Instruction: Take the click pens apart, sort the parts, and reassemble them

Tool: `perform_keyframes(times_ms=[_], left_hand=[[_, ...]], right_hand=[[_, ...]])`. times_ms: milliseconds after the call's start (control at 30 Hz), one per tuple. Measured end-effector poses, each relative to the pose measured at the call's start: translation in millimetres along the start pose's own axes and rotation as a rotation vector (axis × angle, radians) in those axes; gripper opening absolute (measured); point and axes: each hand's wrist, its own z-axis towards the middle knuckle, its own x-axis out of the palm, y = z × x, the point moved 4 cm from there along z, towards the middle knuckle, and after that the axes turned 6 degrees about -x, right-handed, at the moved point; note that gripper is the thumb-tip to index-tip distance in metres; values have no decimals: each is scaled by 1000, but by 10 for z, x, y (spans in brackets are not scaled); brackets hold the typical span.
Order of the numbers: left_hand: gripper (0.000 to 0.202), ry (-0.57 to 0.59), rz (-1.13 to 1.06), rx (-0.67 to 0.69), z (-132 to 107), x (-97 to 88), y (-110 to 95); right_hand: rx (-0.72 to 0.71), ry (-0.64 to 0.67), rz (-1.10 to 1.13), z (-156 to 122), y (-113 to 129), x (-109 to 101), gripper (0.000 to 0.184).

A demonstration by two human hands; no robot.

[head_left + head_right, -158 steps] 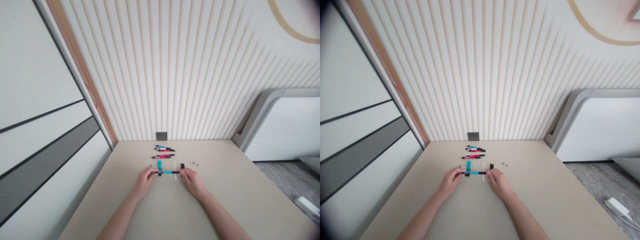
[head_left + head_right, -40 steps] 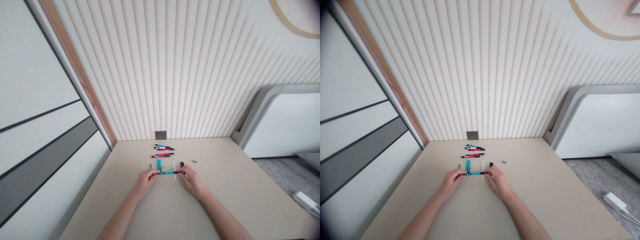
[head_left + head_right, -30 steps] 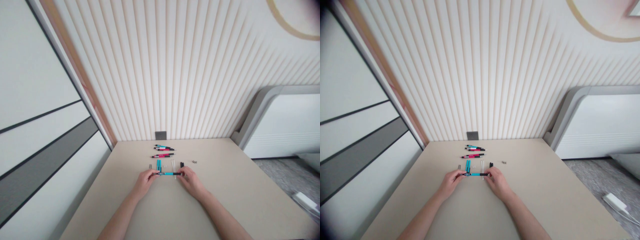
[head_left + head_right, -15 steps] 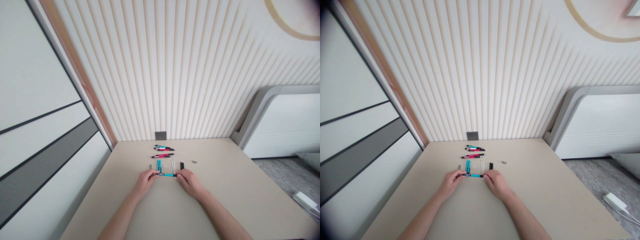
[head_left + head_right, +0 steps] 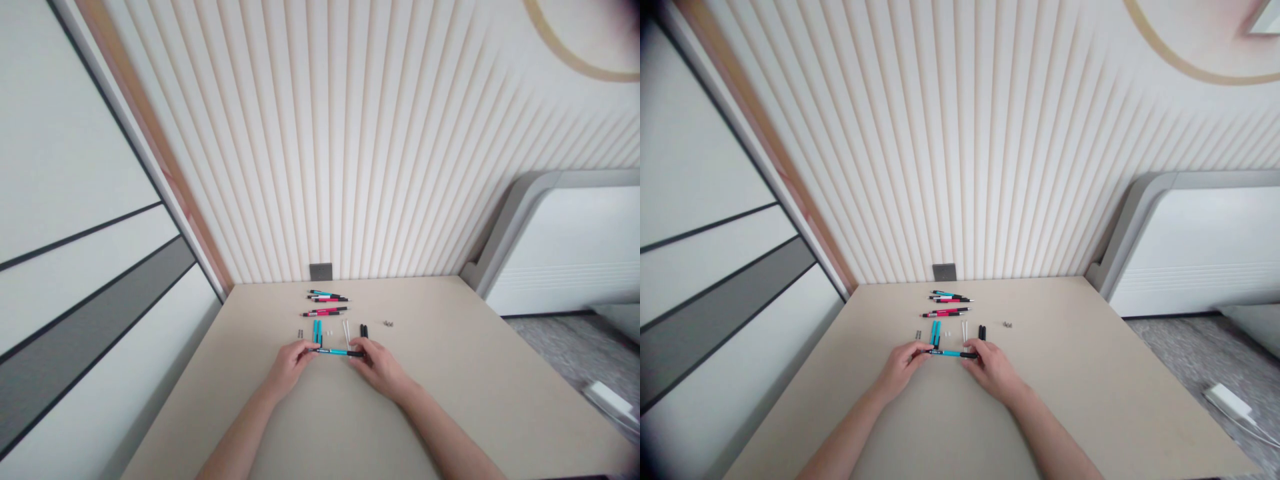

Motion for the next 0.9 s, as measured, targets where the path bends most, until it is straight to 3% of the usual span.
perform_keyframes(times_ms=[100,233,400,500,700,900], left_hand=[[23,2,8,4,-1,-3,-18],[22,8,2,13,-5,-5,-44],[23,-1,3,14,-7,-7,-31],[23,6,2,25,-6,0,-8],[24,-3,-5,15,-1,4,27],[25,1,-13,1,-1,8,22]], right_hand=[[-58,28,11,4,23,14,21],[-3,-3,-16,3,6,-2,20],[-80,23,-3,7,42,10,20],[-49,-9,-23,6,33,-5,15],[-93,23,11,13,70,-9,21],[-20,2,-15,3,38,-6,16]])
